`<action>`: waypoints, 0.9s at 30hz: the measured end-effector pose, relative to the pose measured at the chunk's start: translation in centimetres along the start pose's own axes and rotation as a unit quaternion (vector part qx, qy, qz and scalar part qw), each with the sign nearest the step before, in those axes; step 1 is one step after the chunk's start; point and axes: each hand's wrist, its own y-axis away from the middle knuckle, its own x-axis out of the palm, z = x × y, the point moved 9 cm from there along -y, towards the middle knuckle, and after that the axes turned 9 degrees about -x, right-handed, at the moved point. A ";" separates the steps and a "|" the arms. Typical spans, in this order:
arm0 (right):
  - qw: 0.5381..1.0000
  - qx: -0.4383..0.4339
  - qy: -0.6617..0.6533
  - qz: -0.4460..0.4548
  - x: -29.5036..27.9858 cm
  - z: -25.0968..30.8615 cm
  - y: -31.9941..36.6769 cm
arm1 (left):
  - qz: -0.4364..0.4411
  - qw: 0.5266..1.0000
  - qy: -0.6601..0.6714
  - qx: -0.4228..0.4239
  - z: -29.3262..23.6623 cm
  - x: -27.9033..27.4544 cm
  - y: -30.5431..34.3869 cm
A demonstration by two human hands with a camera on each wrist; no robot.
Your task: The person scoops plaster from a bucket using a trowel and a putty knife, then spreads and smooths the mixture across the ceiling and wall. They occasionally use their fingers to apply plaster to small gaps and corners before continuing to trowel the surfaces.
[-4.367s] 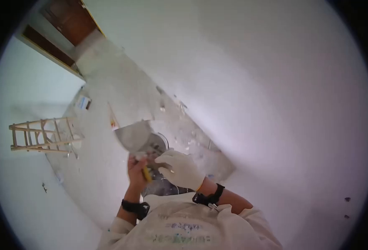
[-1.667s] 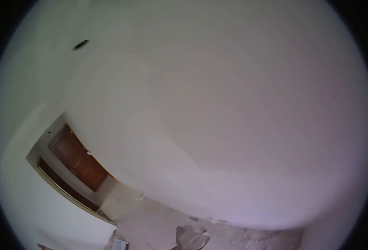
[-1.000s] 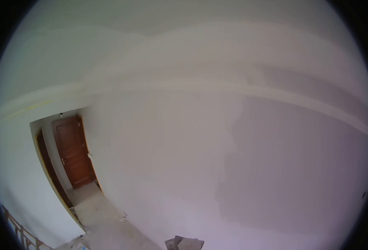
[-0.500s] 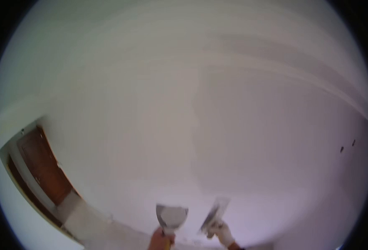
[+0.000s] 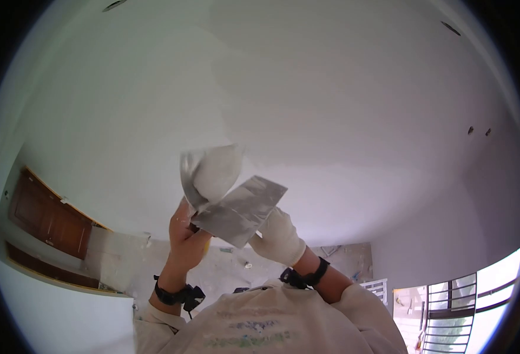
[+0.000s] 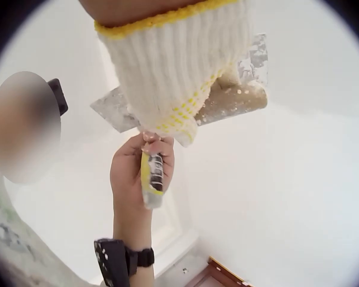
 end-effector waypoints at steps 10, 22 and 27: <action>0.993 -0.098 -0.052 0.035 0.0 -3.5 -1.5 | 0.059 0.952 -0.283 0.099 2.1 -1.0 1.1; 0.888 -0.028 -0.458 0.027 4.1 -5.3 -3.5 | -0.125 0.904 -0.406 -0.050 22.8 -9.0 3.7; 0.914 -0.256 -0.311 -0.047 -1.6 5.2 -15.7 | -0.276 0.918 0.019 -0.285 27.7 -7.5 14.5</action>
